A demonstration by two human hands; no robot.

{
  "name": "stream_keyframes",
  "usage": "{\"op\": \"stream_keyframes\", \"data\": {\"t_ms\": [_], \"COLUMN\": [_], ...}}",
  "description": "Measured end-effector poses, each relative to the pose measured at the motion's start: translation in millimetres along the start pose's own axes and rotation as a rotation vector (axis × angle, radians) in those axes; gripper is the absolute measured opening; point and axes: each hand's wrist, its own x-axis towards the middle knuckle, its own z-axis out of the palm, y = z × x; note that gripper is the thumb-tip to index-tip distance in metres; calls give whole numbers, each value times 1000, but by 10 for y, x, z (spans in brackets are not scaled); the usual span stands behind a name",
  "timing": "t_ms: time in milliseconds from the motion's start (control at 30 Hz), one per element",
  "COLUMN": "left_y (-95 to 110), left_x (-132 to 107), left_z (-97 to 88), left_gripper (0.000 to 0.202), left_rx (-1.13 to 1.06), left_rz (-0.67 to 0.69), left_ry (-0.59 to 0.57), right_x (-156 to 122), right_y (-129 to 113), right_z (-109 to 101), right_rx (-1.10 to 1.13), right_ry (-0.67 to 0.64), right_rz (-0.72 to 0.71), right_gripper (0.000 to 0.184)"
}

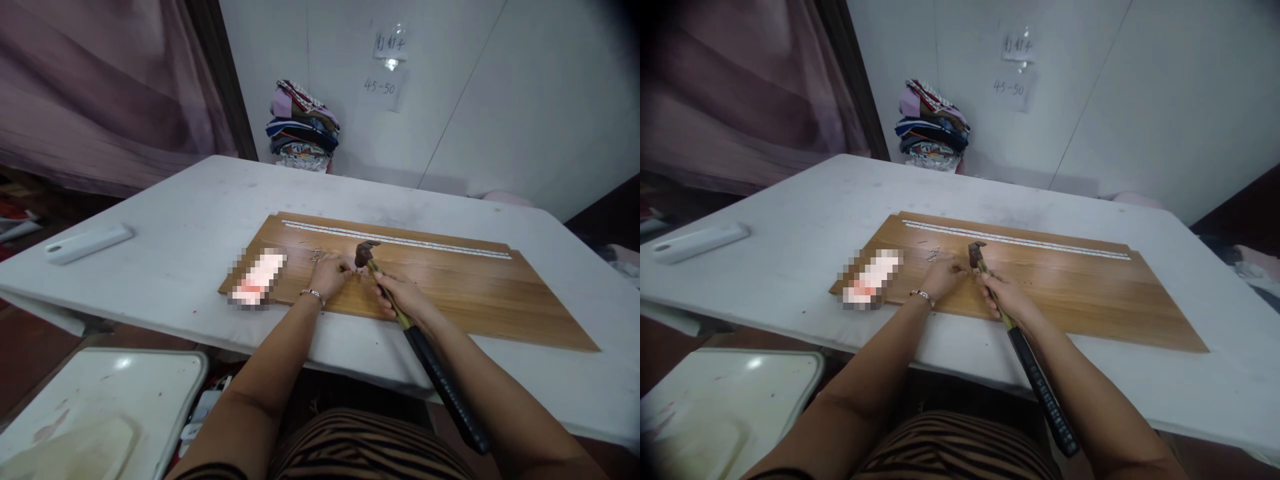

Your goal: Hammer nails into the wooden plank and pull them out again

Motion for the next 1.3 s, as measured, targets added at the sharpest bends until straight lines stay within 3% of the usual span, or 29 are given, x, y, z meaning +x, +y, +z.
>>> {"op": "stream_keyframes", "data": {"t_ms": [1300], "left_y": [13], "left_x": [4], "left_z": [-11], "left_gripper": [10], "left_rx": [21], "left_rz": [-2], "left_ry": [-20], "right_x": [34], "right_y": [43], "right_z": [-4], "right_rx": [-21], "right_ry": [5], "right_rz": [18], "right_gripper": [44]}}
